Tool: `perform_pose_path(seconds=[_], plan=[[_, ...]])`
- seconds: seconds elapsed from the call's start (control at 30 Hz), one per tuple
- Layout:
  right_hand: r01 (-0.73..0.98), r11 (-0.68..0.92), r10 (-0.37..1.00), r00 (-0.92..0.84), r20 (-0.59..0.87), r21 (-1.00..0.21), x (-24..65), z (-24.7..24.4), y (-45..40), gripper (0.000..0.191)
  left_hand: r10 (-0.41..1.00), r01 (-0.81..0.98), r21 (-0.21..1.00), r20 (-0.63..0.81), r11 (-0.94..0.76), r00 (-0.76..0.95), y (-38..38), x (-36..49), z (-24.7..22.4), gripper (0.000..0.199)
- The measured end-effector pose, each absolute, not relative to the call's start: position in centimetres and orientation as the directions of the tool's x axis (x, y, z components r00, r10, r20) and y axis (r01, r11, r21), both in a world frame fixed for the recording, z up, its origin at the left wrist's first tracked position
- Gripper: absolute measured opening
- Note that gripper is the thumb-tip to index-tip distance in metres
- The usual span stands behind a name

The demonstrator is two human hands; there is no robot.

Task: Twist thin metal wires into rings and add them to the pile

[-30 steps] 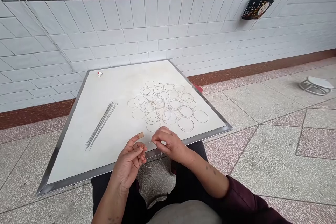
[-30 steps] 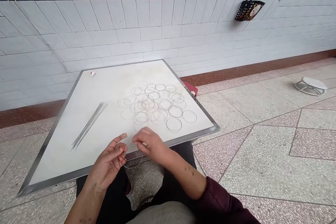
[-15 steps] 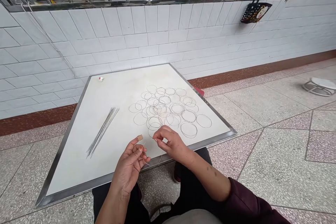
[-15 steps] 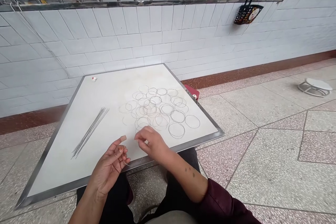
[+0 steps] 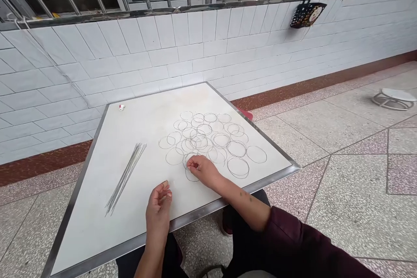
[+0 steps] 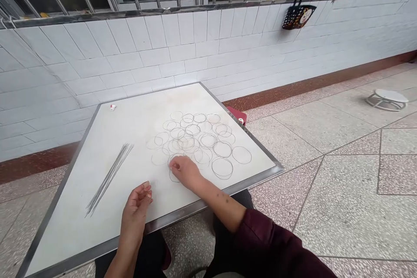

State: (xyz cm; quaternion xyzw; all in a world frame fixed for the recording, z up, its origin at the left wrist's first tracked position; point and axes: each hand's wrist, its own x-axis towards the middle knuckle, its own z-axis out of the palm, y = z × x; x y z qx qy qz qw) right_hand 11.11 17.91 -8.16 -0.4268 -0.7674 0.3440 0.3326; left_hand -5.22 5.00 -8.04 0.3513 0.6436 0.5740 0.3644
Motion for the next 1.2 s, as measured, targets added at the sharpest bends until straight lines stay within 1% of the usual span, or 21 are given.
perform_pose_path(seconds=[0.07, 0.13, 0.2, 0.27, 0.37, 0.47, 0.67, 1.0, 1.2], plan=[[0.440, 0.439, 0.859, -0.460, 0.223, -0.783, 9.9, -8.2, 18.6, 0.012, 0.859, 0.160, 0.983, 0.002, 0.093, -0.512, 5.4, -5.7, -8.8, 0.043], [0.452, 0.476, 0.836, -0.500, 0.227, -0.754, 8.7, -8.5, 19.0, 0.014, 0.862, 0.329, 0.938, 0.073, 0.112, -0.502, 5.9, -6.0, -9.2, 0.054], [0.466, 0.508, 0.818, -0.524, 0.237, -0.724, 7.8, -8.8, 19.3, 0.016, 0.888, 0.523, 0.845, 0.154, 0.109, -0.434, 6.4, -6.0, -9.4, 0.067], [0.480, 0.536, 0.806, -0.535, 0.253, -0.694, 7.4, -9.3, 19.4, 0.016, 0.922, 0.678, 0.732, 0.210, 0.072, -0.325, 7.0, -6.0, -9.6, 0.076], [0.495, 0.572, 0.792, -0.541, 0.283, -0.654, 7.1, -10.0, 19.6, 0.017, 0.951, 0.803, 0.596, 0.244, 0.009, -0.191, 7.6, -5.9, -10.2, 0.081], [0.502, 0.599, 0.780, -0.542, 0.313, -0.623, 7.0, -10.4, 19.6, 0.016, 0.953, 0.837, 0.547, 0.262, -0.020, -0.149, 8.0, -5.9, -10.7, 0.079], [0.506, 0.630, 0.765, -0.534, 0.360, -0.590, 7.0, -10.9, 19.5, 0.015, 0.958, 0.855, 0.518, 0.256, -0.022, -0.131, 8.1, -6.0, -11.0, 0.080], [0.517, 0.640, 0.762, -0.526, 0.378, -0.569, 7.5, -10.9, 19.8, 0.017, 0.955, 0.846, 0.533, 0.249, 0.002, -0.159, 8.2, -5.7, -10.7, 0.082], [0.529, 0.633, 0.768, -0.520, 0.374, -0.565, 7.7, -10.8, 19.9, 0.018, 0.954, 0.868, 0.497, 0.263, -0.004, -0.146, 8.7, -5.8, -10.9, 0.082]])
